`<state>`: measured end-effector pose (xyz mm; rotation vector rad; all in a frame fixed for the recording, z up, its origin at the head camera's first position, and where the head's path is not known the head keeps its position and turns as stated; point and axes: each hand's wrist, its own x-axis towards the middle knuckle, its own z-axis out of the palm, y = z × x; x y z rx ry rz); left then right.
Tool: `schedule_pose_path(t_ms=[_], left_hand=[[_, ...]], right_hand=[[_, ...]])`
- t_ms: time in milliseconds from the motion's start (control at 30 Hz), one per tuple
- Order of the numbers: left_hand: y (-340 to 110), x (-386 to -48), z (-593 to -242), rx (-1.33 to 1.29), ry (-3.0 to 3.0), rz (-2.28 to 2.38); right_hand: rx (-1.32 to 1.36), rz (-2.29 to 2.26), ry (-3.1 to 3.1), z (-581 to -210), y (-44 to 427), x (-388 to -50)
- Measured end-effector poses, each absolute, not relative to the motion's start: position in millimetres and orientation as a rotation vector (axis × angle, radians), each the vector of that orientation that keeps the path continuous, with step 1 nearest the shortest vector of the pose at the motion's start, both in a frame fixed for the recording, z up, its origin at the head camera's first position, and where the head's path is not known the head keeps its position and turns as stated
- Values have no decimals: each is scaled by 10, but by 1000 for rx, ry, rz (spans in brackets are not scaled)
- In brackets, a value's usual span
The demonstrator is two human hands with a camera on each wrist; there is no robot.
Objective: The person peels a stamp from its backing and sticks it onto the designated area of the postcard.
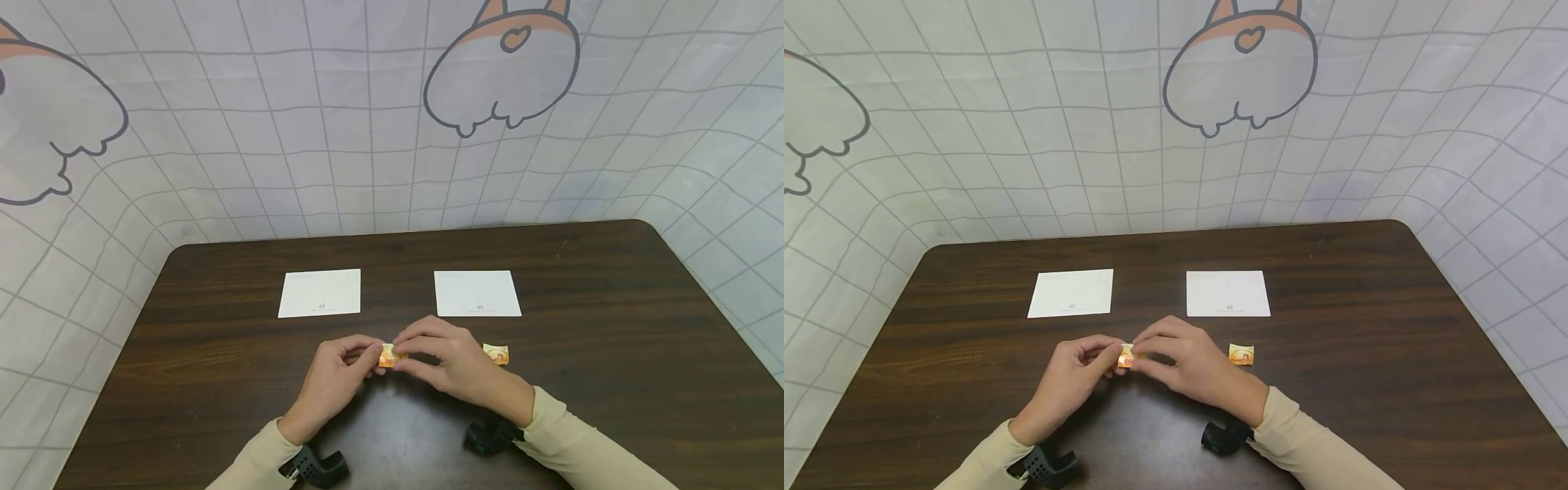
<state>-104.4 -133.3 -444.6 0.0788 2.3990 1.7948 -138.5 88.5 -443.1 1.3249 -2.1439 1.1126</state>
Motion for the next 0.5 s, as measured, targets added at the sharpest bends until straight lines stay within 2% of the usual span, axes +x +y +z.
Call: schedule_pose_path(t_ms=[500], left_hand=[[-1304,-1062,-4356,-44,2286,1868]], right_hand=[[1446,966,-1952,-4383,923,-1472]])
